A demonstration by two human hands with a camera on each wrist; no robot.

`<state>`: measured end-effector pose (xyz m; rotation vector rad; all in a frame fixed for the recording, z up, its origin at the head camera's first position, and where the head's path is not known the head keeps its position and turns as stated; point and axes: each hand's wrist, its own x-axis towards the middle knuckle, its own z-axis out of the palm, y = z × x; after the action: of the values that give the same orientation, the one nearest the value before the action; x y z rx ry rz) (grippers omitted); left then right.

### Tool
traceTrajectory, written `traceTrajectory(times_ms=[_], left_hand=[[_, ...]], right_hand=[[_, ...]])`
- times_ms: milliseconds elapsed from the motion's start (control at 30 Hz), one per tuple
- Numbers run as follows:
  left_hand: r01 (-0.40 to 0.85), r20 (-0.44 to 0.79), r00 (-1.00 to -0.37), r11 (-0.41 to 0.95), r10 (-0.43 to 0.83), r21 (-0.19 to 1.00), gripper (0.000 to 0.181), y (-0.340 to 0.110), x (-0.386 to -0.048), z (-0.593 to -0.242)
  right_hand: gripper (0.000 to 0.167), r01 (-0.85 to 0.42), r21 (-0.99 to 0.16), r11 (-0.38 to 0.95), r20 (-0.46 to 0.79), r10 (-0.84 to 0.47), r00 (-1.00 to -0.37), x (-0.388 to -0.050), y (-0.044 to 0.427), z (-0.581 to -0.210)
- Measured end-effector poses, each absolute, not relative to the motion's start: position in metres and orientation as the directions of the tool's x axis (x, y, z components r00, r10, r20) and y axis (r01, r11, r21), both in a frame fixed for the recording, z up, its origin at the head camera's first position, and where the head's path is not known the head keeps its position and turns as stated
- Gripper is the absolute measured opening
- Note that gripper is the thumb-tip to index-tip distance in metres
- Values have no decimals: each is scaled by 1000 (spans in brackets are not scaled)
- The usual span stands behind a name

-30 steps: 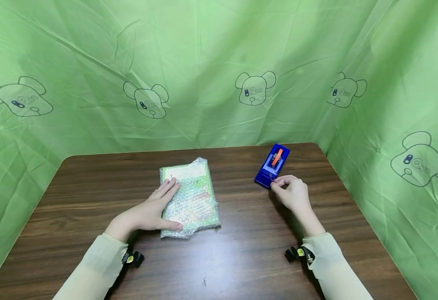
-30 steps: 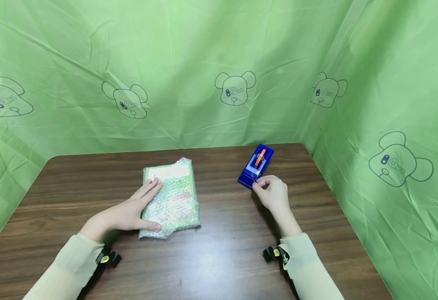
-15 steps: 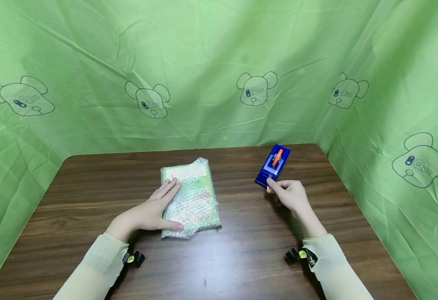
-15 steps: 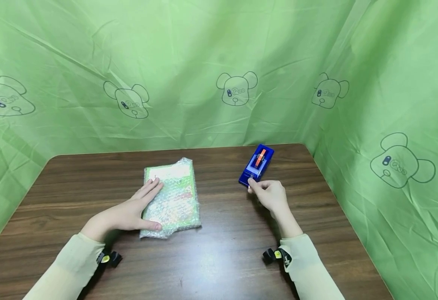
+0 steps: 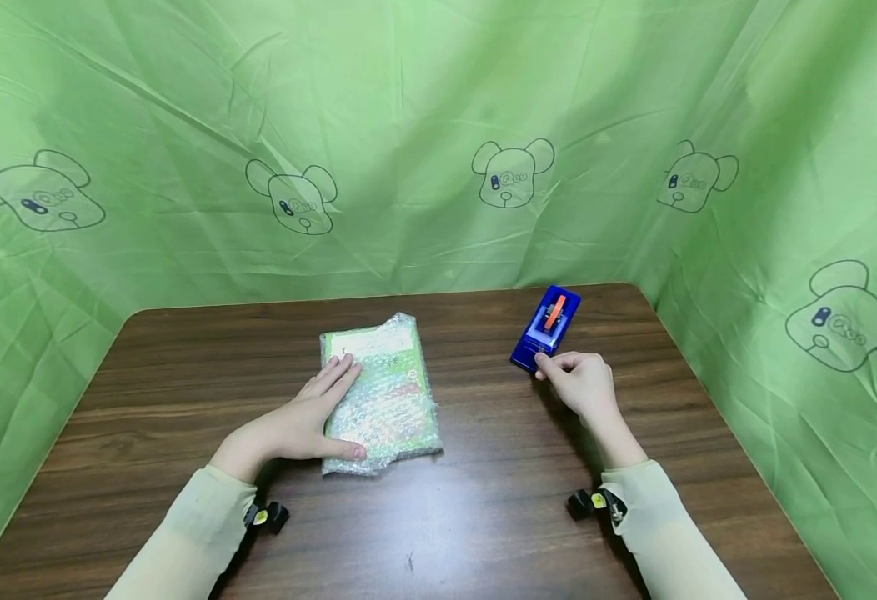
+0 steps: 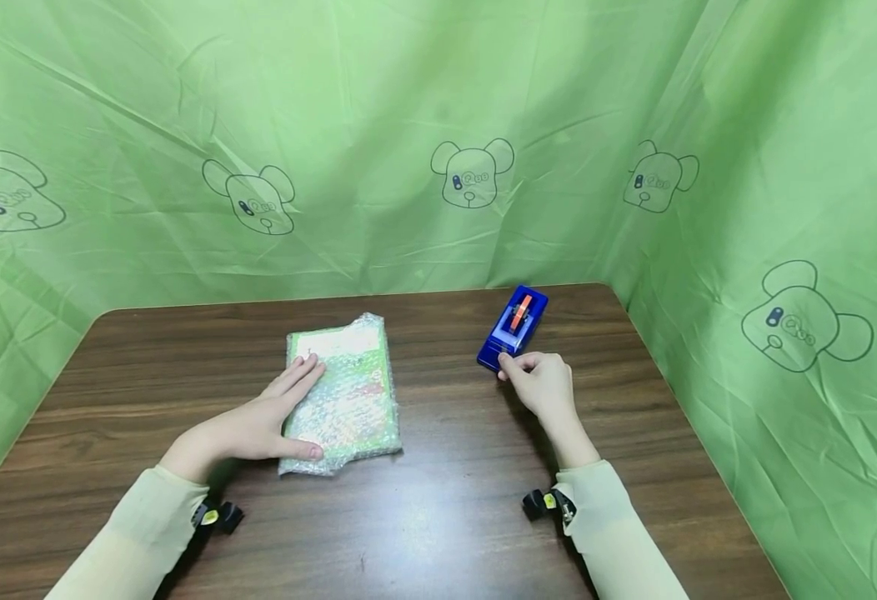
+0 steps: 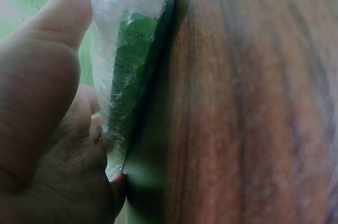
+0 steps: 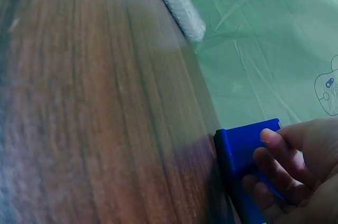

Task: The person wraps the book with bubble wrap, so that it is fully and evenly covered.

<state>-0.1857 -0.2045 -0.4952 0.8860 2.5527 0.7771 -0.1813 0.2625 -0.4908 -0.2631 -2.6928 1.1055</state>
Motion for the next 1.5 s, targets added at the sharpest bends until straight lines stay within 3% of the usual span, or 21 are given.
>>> traceTrajectory(times_ms=[433,767,933,1100,1333,1500], left_hand=[[466,-126,-751,656,648,594,135,-204,-185,-493],[458,-130,-754,657,644,599,135,-204,-185,-494],[464,-129,-753,660,645,591,135,-205,-186,-496],[470,-123,-753,659,647,587,134,-206,-187,-496],[470,-121,-752,657,647,589,135,-205,-186,-496],[471,-116,-753,653,648,593,134,-205,-186,-495]], right_hand=[[33,39,-675,736,174,211,-962,-180,259,-482],[38,14,-655,756,69,78,-995,-178,272,-485],[30,-137,-788,600,-5,-230,-973,-176,283,-473],[13,-263,-910,320,84,-478,-874,-174,282,-469],[24,-313,-938,150,166,-599,-784,-171,269,-468],[10,-361,-920,151,216,-574,-790,-172,261,-470]])
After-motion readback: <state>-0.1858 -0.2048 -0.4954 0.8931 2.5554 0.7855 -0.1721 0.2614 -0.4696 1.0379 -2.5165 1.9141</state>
